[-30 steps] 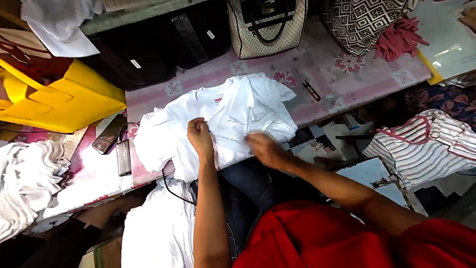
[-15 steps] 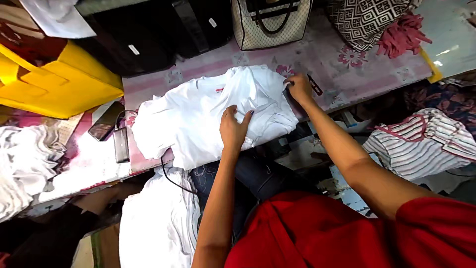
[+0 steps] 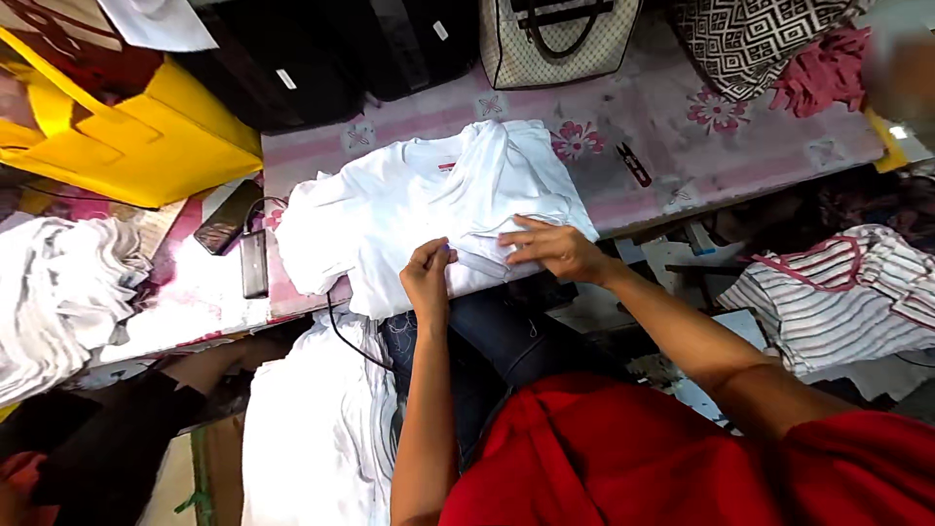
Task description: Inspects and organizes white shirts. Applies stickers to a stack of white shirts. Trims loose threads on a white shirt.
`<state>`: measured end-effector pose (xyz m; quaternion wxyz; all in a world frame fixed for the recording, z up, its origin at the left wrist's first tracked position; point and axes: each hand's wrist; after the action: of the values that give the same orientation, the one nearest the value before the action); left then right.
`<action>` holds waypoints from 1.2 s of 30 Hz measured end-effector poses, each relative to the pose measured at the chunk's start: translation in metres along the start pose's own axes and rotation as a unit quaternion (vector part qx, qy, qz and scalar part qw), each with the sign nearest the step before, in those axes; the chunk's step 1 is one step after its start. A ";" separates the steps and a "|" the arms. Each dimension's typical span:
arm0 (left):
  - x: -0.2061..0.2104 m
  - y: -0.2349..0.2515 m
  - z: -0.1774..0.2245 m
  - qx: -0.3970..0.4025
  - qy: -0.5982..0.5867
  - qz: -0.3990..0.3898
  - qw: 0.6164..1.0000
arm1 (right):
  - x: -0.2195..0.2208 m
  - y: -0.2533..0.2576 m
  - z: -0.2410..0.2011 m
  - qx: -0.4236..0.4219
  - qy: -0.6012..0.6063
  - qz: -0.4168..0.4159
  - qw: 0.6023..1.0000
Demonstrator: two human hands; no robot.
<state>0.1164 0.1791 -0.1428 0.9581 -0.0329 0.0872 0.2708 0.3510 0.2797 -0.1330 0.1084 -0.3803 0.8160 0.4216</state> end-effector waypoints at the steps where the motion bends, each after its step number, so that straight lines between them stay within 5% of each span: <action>1: 0.001 0.001 0.005 0.017 0.000 0.006 1.000 | -0.003 -0.002 -0.006 0.026 -0.008 0.061 0.998; 5: 0.026 0.011 0.036 0.178 0.164 0.005 0.970 | -0.016 0.000 -0.014 0.221 -0.173 0.228 0.932; 8: 0.048 0.037 0.058 0.078 0.289 -0.104 0.948 | -0.014 -0.001 -0.008 0.368 -0.186 0.138 0.901; 14: 0.007 0.076 0.077 0.100 0.241 -0.074 0.963 | -0.019 0.018 -0.032 0.309 -0.030 0.078 0.947; 18: 0.004 0.075 0.046 0.089 0.264 -0.079 0.957 | -0.041 0.033 0.018 0.266 -0.119 0.132 0.947; 23: 0.015 0.048 0.012 -0.009 0.226 -0.008 0.974 | 0.024 0.025 0.060 0.206 -0.268 -0.164 0.927; 27: 0.023 0.048 0.016 -0.103 0.193 -0.043 0.975 | 0.006 0.039 0.049 0.178 -0.132 -0.250 0.943; 30: 0.032 0.065 0.035 -0.139 0.097 -0.092 0.981 | -0.028 0.049 0.060 0.207 0.046 -0.091 0.973; 32: 0.049 0.076 0.072 -0.108 0.000 -0.102 0.989 | -0.043 0.048 0.078 0.248 0.138 0.067 0.957; 34: 0.075 0.078 0.126 -0.074 -0.131 -0.158 0.976 | -0.054 0.039 0.081 0.330 0.249 0.190 0.891; 36: 0.097 0.087 0.155 -0.010 -0.290 -0.297 0.910 | -0.069 0.033 0.045 0.489 0.171 0.250 0.818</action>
<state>0.1750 0.3198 -0.0100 0.9770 0.0129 -0.2112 -0.0283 0.3687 0.3623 -0.1064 0.0301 -0.1260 0.9873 -0.0918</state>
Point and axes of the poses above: each hand's wrist, its own y-axis towards the middle knuckle, its own x-axis out of the palm, z = x × y, and after that the axes turned 1 degree about -x, right-handed
